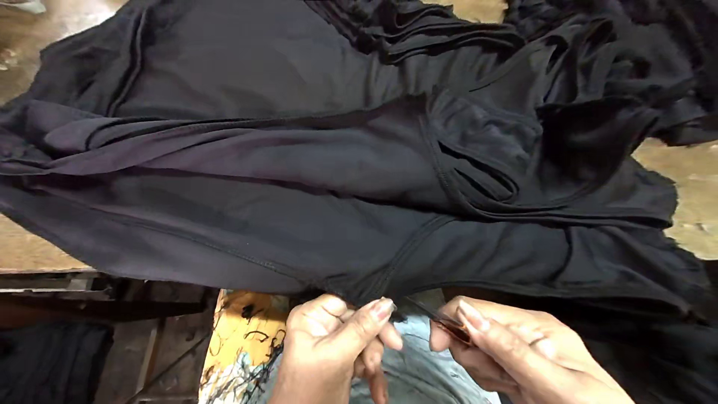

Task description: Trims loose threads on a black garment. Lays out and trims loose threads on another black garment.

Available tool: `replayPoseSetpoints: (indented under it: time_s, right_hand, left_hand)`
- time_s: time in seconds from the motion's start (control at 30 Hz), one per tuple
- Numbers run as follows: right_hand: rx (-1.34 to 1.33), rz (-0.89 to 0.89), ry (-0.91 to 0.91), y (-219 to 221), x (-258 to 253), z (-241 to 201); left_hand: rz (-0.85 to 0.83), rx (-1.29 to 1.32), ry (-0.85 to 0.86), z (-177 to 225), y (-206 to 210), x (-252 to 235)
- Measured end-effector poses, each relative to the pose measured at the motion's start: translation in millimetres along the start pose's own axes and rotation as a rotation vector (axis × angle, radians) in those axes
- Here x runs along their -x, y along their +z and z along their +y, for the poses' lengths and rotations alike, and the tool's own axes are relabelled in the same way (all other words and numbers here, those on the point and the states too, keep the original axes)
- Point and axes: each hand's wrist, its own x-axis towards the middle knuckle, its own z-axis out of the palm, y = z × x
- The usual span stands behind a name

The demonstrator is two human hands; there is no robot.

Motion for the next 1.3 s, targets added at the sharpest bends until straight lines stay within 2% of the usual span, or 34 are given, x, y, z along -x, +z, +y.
replayPoseSetpoints:
  time_s: [0.2, 0.33, 0.57, 0.7, 0.87, 1.03, 1.2, 1.3]
  right_hand:
    - [0.458, -0.165, -0.121, -23.9, -18.2, 4.4]
    - [0.496, -0.263, -0.091, -27.4, -29.1, 0.9]
    - [0.561, -0.297, -0.145, -16.7, -39.1, 1.7]
    - [0.603, -0.271, -0.186, -12.1, -42.7, 1.3]
    - [0.796, -0.209, -0.327, -6.4, -42.7, 0.3]
    - [0.738, -0.169, -0.531, -3.4, -40.1, -13.0]
    - [1.111, 0.096, -0.805, 27.4, -51.4, 2.2]
    - [1.125, 0.152, -0.901, 37.6, -62.0, 6.8]
  left_hand:
    - [-0.045, -0.155, 0.013, -2.4, -14.5, 18.7]
    - [-0.088, -0.175, 0.020, -1.3, -16.2, 22.1]
    - [-0.087, -0.130, -0.023, -1.9, -17.9, 20.4]
    - [-0.101, -0.100, -0.018, -3.8, -19.9, 18.3]
    - [-0.122, -0.128, -0.007, -7.0, -21.3, 16.5]
    - [-0.137, -0.200, 0.030, -9.3, -23.9, 17.8]
    - [-0.164, -0.321, 0.096, -12.6, -27.9, 17.5]
    - [-0.168, -0.425, 0.111, -11.7, -27.8, 19.5]
